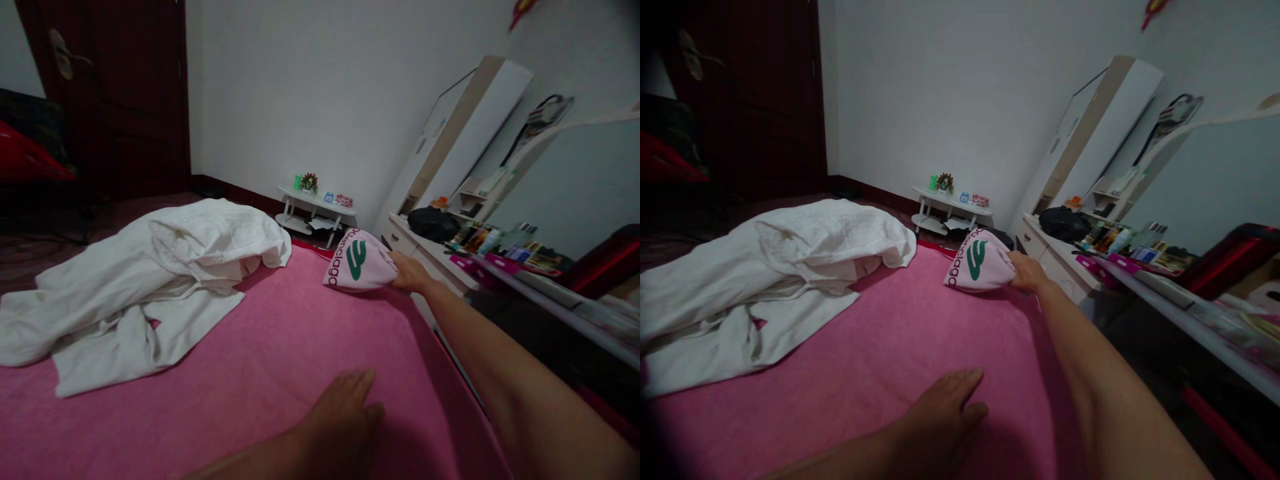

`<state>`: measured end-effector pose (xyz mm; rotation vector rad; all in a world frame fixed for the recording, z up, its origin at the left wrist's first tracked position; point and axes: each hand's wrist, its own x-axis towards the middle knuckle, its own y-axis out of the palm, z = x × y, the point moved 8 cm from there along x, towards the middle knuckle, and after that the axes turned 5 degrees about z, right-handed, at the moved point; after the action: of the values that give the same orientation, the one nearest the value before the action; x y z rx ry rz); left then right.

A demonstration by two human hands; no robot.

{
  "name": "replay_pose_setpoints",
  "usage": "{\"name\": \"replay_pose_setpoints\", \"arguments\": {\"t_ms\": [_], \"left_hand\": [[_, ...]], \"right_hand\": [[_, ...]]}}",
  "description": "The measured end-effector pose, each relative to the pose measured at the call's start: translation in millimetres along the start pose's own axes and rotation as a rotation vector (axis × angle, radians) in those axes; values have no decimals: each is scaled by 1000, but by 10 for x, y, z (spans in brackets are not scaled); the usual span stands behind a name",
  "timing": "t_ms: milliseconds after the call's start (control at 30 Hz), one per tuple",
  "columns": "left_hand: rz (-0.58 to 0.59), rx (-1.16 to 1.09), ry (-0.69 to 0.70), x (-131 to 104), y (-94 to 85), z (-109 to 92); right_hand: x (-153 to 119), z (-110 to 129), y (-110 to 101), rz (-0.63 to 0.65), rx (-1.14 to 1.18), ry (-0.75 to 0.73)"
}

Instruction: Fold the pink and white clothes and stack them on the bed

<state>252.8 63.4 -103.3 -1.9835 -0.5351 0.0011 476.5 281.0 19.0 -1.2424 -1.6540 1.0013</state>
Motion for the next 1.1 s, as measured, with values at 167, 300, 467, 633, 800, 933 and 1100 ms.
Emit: {"name": "replay_pose_setpoints", "arguments": {"t_ms": [167,300,467,633,800,933,1100], "left_hand": [[45,28,-42,64,5,-26],[84,40,-65,99,0,-47],[64,50,-71,99,35,-40],[66,55,-44,111,96,-10],[56,65,-53,124,64,4],[44,60,-57,88,19,-6],[34,67,-32,60,-36,-57]], "right_hand": [[-26,-137,423,-16,-105,290],[80,124,656,118,26,267],[-17,303,726,122,0,480],[-25,301,478,52,-103,395],[223,427,-3,-101,-202,1],[60,416,253,-13,-158,159],[-259,342,706,175,-95,352]]}}
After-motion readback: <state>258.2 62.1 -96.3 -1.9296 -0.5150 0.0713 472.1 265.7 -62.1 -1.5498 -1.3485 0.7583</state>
